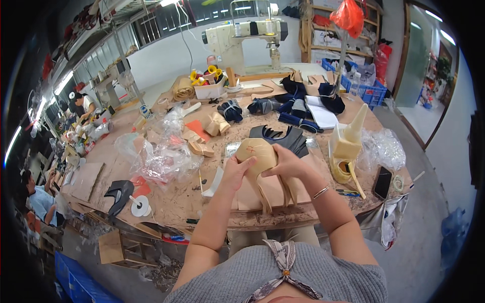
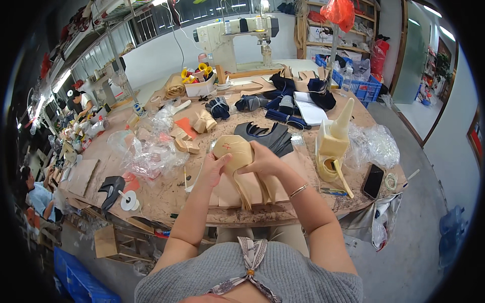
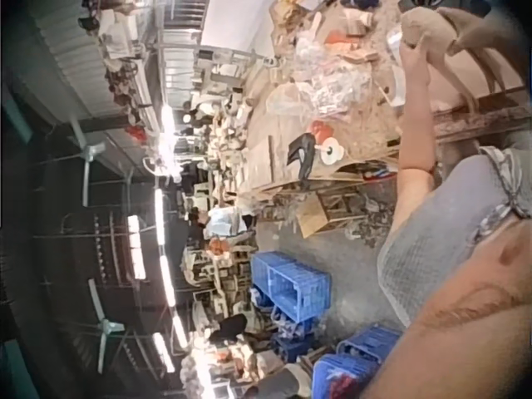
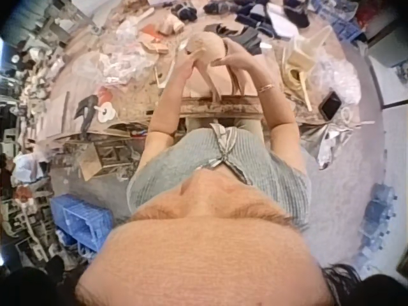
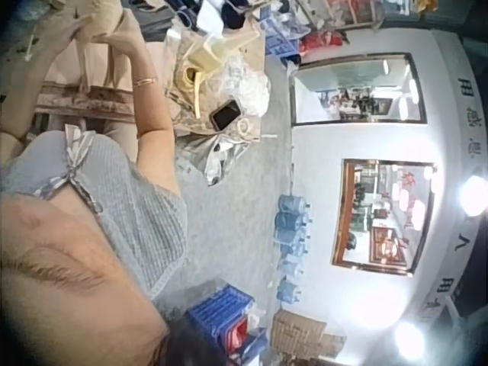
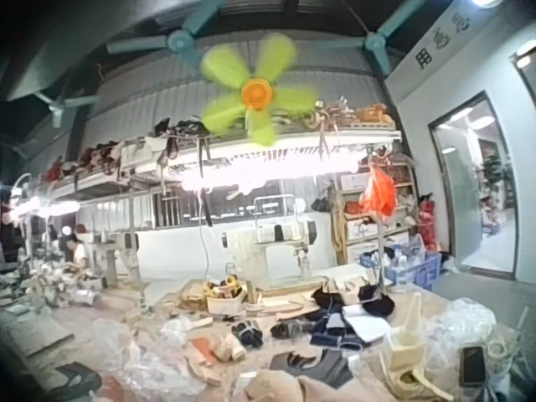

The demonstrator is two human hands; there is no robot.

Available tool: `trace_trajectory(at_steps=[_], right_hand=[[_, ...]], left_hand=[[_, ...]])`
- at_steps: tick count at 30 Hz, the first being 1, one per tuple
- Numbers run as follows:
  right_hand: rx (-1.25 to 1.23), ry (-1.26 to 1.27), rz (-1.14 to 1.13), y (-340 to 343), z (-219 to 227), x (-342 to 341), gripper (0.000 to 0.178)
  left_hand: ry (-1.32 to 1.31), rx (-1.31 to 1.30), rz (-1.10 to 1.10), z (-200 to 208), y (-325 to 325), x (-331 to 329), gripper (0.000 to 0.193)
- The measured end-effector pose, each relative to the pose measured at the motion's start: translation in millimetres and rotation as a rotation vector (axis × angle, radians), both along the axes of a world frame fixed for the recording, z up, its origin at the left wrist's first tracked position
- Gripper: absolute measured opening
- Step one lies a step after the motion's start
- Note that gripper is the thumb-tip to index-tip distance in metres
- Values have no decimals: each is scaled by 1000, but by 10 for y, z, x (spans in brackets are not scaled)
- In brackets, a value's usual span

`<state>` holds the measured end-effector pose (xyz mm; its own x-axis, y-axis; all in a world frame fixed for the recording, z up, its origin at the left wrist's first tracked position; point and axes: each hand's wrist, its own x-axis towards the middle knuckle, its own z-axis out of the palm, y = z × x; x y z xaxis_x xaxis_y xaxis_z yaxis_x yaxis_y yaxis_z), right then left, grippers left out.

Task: The person assembles shoe components by applying adhesive to black and white curved pieces and pressing them onto a tan leather base. They handle multiple shoe parts, including blue and tan pieces, and use a small brush to apply glue. The person stacks the assembled parts on the table.

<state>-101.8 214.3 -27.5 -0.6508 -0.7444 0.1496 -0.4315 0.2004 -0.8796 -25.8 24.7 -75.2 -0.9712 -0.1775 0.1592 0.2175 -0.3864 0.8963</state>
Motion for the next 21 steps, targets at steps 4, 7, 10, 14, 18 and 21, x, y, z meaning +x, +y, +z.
trace_trajectory(at_steps=[4,7,10,14,18,21], right_hand=[[73,367,-11,203,194,-159,82],[25,909,-310,201,219,-76,77],[-131,843,-398,115,99,70,68],[-442,-136,-80,17,-104,229,32],[-636,-88,-246,167,-69,318,26],[-544,-390,-185,227,49,421,26]], left_hand=[[-14,-254,-63,316,-82,114,33],[64,-378,24,439,8,133,35],[151,-597,307,429,122,93,35],[442,-1048,614,738,442,230,32],[532,-1275,674,610,615,282,37],[578,-1187,621,405,711,239,37]])
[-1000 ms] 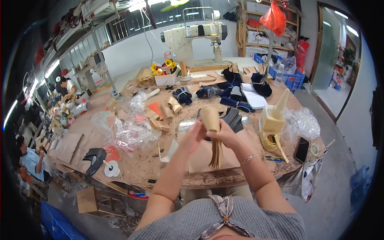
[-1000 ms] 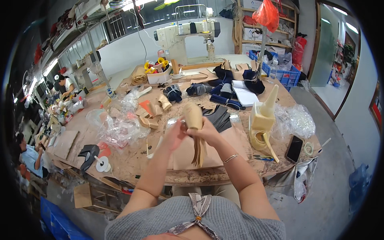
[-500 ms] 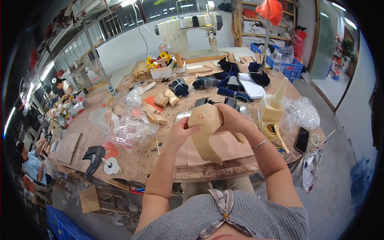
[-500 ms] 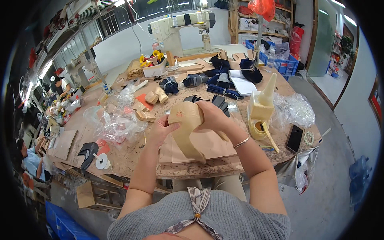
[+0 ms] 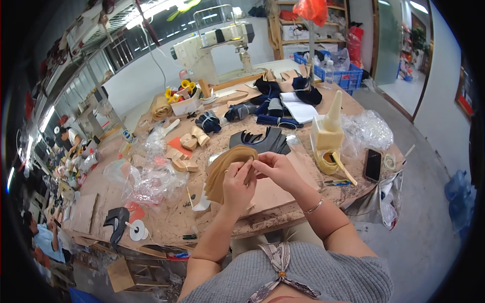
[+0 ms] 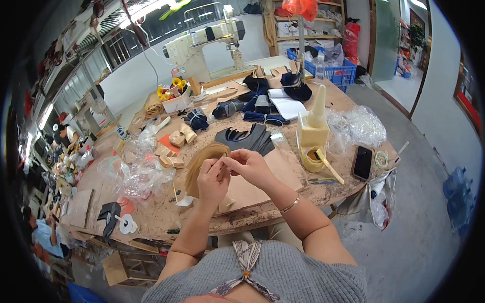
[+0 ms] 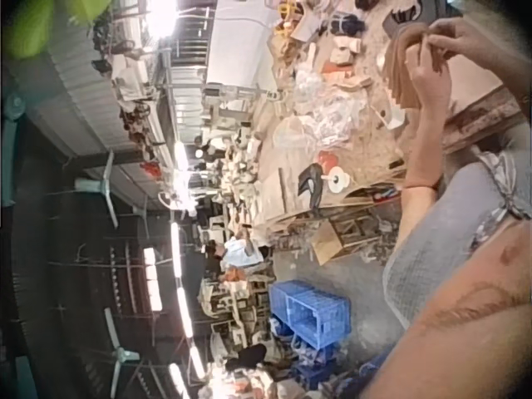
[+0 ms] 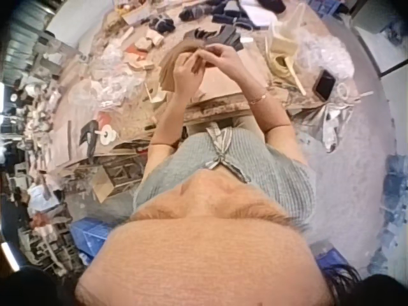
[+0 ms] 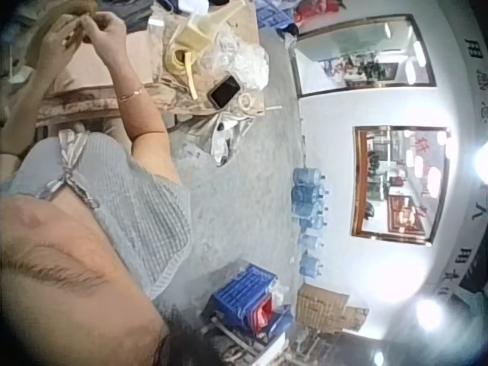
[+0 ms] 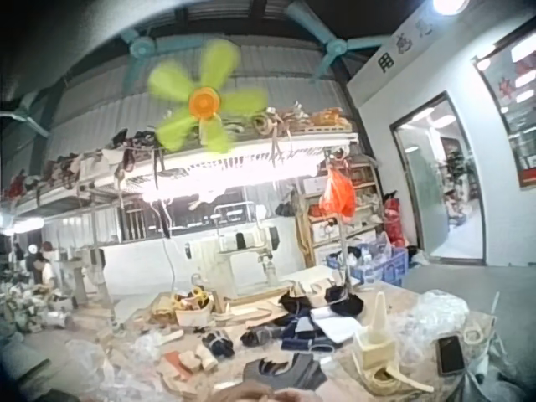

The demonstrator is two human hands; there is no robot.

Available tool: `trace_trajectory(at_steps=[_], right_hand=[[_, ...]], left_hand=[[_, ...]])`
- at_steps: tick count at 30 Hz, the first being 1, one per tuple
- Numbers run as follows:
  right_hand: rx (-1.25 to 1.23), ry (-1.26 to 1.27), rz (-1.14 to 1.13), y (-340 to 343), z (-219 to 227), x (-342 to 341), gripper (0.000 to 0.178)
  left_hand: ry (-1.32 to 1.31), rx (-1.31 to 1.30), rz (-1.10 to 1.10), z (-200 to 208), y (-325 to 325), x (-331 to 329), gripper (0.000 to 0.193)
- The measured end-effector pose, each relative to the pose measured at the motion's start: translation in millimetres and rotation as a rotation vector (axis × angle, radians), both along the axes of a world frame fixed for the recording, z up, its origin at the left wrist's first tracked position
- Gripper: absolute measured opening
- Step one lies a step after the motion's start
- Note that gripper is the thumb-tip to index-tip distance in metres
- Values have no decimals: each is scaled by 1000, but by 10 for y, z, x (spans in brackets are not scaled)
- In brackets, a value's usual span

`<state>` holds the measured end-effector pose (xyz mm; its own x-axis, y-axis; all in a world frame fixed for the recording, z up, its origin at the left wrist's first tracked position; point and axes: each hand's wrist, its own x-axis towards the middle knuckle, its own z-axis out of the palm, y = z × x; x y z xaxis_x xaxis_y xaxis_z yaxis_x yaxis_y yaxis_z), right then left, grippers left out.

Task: The person assembles shoe components by applying adhesive to black and white curved pieces and pressing them onto a tan leather base. They handle multiple shoe parts, including blue and tan pieces, and use a small brush to apply glue. The person stacks the assembled parts on the table.

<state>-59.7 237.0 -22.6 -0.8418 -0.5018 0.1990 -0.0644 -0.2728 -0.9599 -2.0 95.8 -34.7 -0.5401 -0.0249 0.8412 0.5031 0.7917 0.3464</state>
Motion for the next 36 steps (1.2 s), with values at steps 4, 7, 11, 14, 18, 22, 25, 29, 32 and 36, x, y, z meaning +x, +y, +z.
trace_trajectory(at_steps=[4,7,11,14,18,22,25,29,32,36], right_hand=[[-67,-94,64,92,-247,-86,25],[-96,-268,192,108,-403,-108,23],[-75,-236,190,46,-464,-69,20],[-59,-213,230,40,-498,-63,20],[-92,-232,254,38,-501,-49,20],[-70,-211,209,37,-544,-57,20],[-29,-155,191,42,-518,-29,20],[-45,-190,246,93,-557,-27,18],[-64,-180,262,90,-608,-17,17],[-77,-170,270,70,-651,18,16]], left_hand=[[-257,478,-330,-185,70,54,40],[-506,727,-364,-154,36,71,38],[-652,909,-456,-238,-98,36,30],[-644,1137,-581,-351,-145,47,27],[-604,1250,-601,-444,-200,56,27],[-604,1235,-587,-482,-201,48,27],[-636,1144,-522,-478,-193,90,29],[-690,883,-422,-275,-91,220,33],[-729,854,-428,-265,-120,234,32],[-709,841,-454,-325,-169,240,29]])
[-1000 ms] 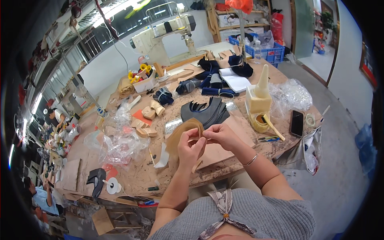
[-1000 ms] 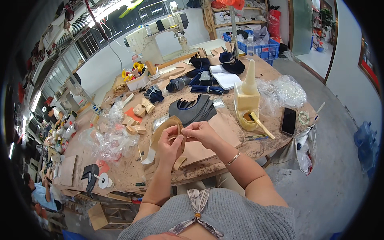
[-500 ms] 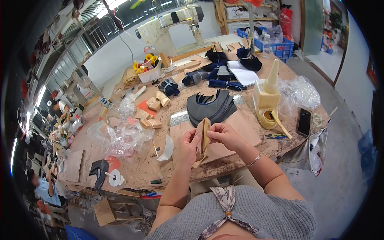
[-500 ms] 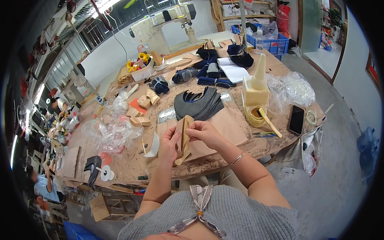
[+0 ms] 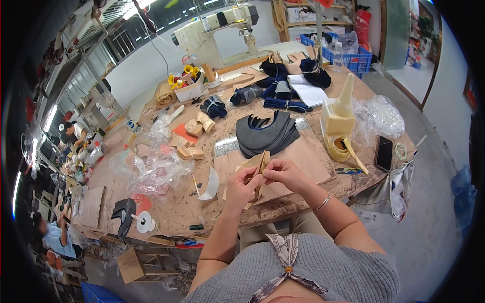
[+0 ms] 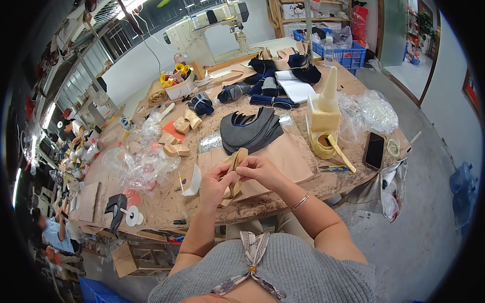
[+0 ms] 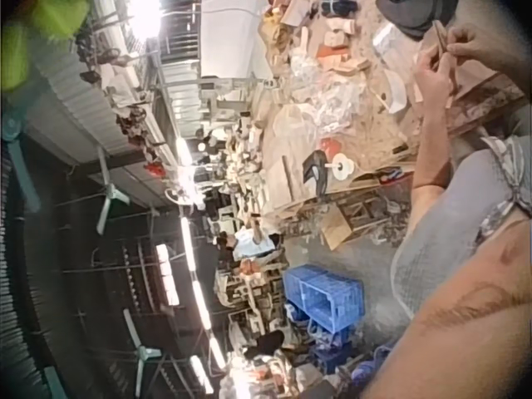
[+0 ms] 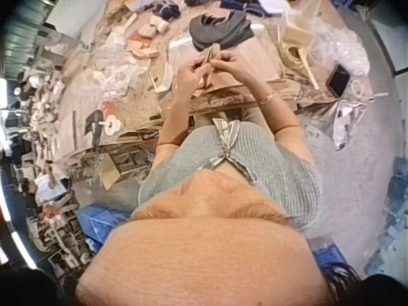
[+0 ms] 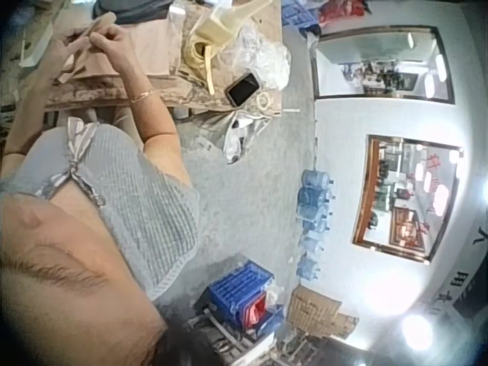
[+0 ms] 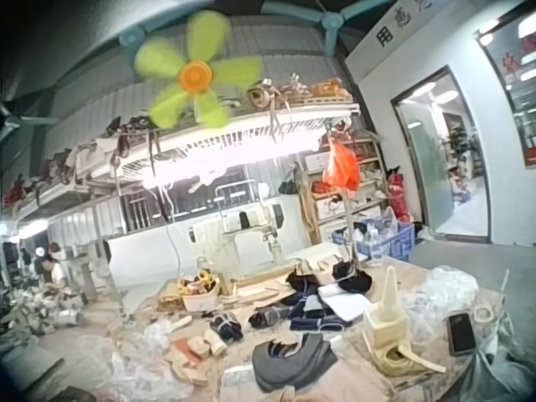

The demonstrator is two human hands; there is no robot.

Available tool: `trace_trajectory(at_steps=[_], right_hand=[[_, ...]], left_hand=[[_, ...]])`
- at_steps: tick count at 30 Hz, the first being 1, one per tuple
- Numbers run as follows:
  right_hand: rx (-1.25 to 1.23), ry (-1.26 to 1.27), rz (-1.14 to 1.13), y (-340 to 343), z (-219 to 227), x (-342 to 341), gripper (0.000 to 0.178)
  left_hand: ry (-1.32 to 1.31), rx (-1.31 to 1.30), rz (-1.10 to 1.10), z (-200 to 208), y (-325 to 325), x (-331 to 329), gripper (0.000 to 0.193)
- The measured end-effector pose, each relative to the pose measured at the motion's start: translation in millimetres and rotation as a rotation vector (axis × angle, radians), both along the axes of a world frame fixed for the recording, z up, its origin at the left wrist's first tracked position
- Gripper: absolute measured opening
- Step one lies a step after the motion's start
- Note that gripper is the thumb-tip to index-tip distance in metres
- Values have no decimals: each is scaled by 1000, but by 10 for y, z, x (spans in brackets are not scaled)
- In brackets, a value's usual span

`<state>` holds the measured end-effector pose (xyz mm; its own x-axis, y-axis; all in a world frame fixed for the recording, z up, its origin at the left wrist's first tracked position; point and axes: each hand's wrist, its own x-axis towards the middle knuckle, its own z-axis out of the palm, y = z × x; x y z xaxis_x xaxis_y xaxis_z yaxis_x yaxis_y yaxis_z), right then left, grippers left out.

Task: The person assembles shoe components by applying adhesive to black and white curved pieces and pressing them onto a tan leather base. They handle multiple shoe parts, including blue and tan pieces, and use a small brush to apply glue. The person stacks the assembled parts on the table.

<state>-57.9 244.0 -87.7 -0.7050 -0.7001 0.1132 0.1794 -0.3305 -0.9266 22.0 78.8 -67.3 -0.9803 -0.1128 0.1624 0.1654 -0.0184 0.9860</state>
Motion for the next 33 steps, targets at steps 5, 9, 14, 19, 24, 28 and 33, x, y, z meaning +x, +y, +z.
trace_trajectory(at_steps=[5,9,14,19,24,28,33], right_hand=[[9,11,5,-13,-65,11,15],[29,-6,8,-8,-122,5,15],[46,5,-24,-12,-140,31,15],[73,106,-138,-61,-159,39,16],[209,305,-173,-20,45,-27,15],[365,666,-313,222,398,-187,8],[499,828,-500,823,898,-657,5]], left_hand=[[-3,-29,37,-159,-73,-29,24],[-25,-135,47,-157,-89,-17,23],[-34,-112,49,-240,-92,-61,21],[-76,29,-39,-103,-13,-67,25],[-92,-11,-74,-29,-160,-192,24],[-141,54,30,134,-694,-425,19],[-47,120,156,701,-1789,-730,19]])
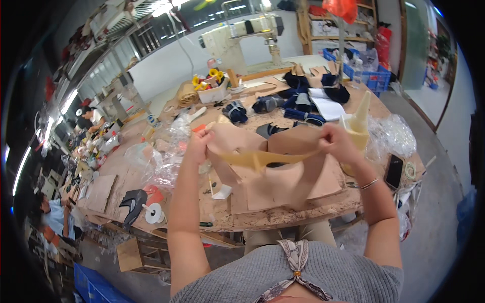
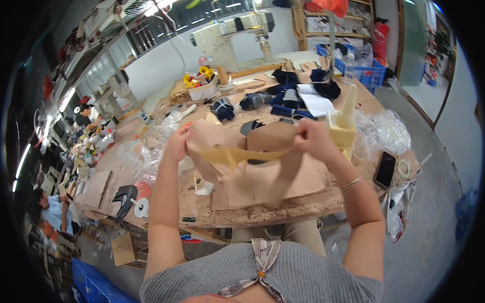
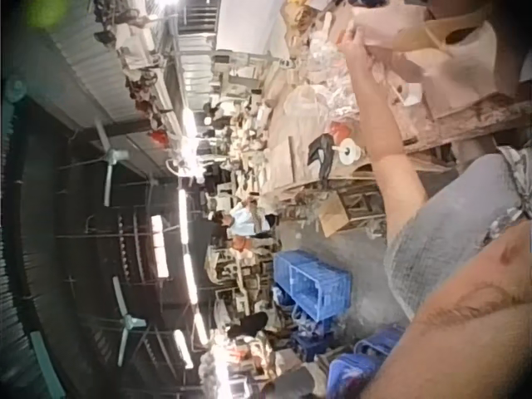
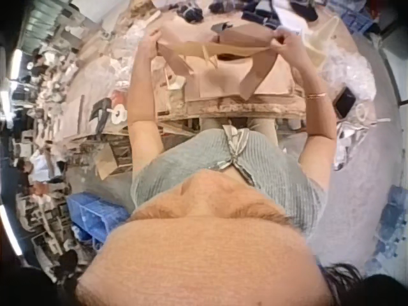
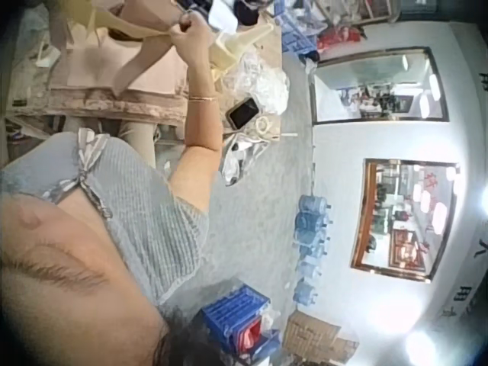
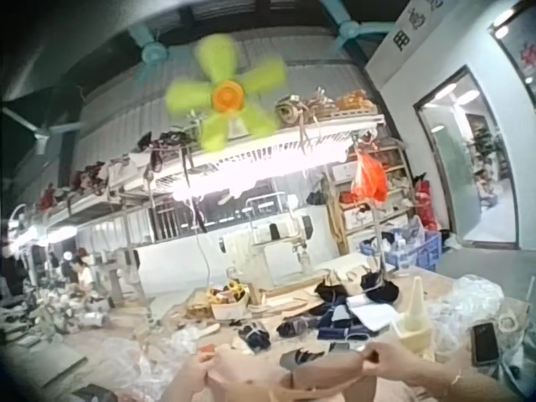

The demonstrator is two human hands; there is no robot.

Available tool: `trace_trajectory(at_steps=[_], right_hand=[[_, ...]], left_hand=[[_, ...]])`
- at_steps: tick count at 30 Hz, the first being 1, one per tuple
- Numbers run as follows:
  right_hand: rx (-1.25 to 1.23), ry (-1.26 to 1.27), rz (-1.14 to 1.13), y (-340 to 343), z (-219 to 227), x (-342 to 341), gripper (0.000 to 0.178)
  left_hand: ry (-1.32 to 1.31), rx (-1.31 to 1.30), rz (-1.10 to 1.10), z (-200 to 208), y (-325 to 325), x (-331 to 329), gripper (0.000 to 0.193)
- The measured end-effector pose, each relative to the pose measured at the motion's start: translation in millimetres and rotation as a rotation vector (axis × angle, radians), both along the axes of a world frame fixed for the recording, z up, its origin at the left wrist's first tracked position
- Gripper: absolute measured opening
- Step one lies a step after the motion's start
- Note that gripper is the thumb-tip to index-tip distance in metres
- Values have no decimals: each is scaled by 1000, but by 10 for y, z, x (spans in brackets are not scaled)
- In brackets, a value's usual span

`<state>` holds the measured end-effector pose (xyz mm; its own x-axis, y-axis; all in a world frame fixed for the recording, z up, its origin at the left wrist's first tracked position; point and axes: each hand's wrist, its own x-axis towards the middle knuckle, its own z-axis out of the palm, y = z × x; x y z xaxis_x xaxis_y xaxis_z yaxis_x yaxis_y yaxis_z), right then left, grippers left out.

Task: The person assembles shoe components by applying adhesive to black and white curved pieces and pressing them onto a tan leather base. They handle multiple shoe parts, including blue and tan pieces, and use a small brush to apply glue. The person stacks the assembled parts on the table.

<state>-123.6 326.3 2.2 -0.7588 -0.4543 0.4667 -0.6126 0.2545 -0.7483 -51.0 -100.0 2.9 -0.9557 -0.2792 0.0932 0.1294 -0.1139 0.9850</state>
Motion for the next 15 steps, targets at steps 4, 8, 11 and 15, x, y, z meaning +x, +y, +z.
trace_trajectory(at_steps=[4,8,11,15], right_hand=[[-28,156,-41,416,651,-101,10],[87,127,92,461,1387,176,12],[284,368,257,317,1758,358,11],[426,507,424,-88,1890,560,9]], left_hand=[[64,-158,80,408,-760,-117,19],[47,-322,134,848,-932,93,17],[-25,-450,97,1149,-750,87,16],[-53,-606,4,1399,-80,82,16]])
